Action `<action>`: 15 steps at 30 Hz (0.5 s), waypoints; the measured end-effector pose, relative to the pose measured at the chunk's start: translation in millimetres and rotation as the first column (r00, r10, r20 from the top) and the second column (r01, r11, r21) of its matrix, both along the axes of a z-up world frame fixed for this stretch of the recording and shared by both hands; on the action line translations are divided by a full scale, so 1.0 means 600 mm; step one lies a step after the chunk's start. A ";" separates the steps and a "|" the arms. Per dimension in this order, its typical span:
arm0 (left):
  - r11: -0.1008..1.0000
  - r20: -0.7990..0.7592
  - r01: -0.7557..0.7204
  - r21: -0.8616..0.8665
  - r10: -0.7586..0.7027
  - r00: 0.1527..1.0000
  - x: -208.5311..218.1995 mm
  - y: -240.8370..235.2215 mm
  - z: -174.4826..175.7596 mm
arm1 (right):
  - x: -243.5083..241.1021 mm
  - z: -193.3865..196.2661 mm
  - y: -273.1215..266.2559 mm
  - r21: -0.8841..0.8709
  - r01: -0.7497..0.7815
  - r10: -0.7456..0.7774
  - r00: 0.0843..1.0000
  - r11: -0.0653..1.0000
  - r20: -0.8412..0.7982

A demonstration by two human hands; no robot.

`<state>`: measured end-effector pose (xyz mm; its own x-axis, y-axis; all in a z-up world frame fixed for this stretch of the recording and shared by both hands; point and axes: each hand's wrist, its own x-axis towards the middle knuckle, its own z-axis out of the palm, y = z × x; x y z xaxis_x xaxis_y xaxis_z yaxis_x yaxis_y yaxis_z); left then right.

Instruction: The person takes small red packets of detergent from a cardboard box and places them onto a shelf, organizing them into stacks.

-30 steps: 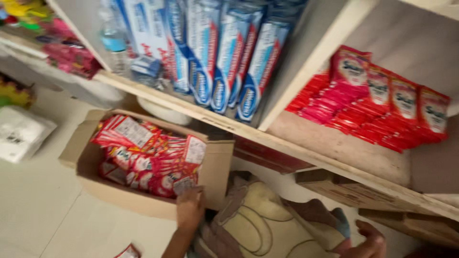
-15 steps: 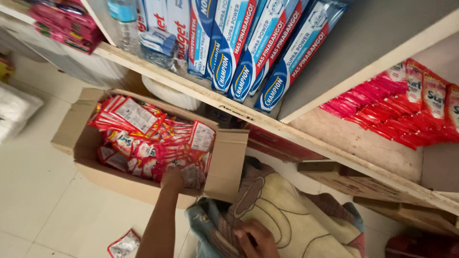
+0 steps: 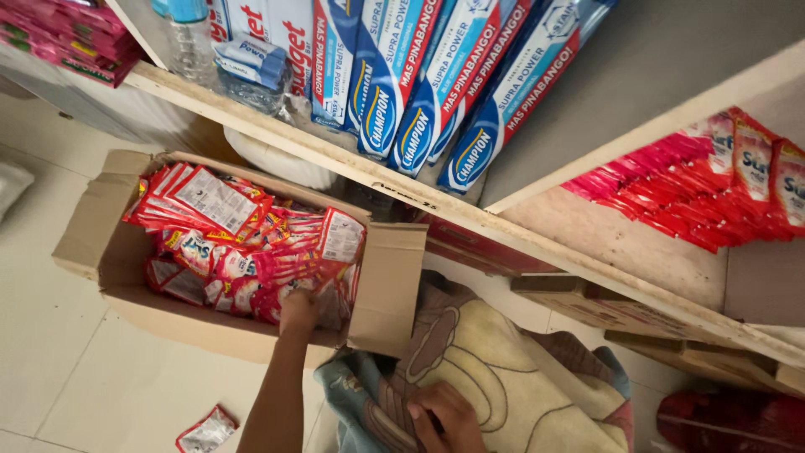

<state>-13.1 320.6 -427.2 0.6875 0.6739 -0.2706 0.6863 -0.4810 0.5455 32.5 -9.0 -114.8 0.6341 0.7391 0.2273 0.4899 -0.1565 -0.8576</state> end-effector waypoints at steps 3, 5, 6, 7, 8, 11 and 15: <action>0.986 0.237 -0.149 -0.079 0.164 0.958 -0.009 -0.039 0.101 | -0.007 -0.006 -0.012 -0.161 0.058 -0.087 0.979 0.985 -0.182; 0.972 0.443 -0.210 -0.101 0.233 0.865 -0.007 -0.077 0.205 | -0.002 -0.004 -0.015 -0.130 0.047 -0.077 0.969 0.990 -0.236; 0.974 0.527 -0.196 -0.116 0.228 0.819 -0.010 -0.104 0.262 | 0.002 0.001 -0.010 -0.124 0.064 -0.091 0.970 0.990 -0.228; 0.972 0.523 -0.183 -0.145 0.233 0.820 -0.017 -0.137 0.318 | 0.007 0.013 -0.006 -0.115 0.081 -0.112 0.945 0.990 -0.307; 0.970 0.519 -0.165 -0.178 0.235 0.822 -0.027 -0.175 0.369 | 0.016 0.032 -0.004 -0.112 0.100 -0.139 0.897 0.989 -0.421; 0.915 0.456 0.347 0.207 -0.404 0.793 -0.039 -0.285 0.471 | 0.048 0.115 -0.010 0.136 0.355 0.060 0.217 0.925 -0.974; 0.642 0.338 0.605 0.470 -0.765 0.549 -0.060 -0.407 0.527 | 0.045 0.189 -0.063 0.233 0.530 0.189 0.137 0.815 -0.972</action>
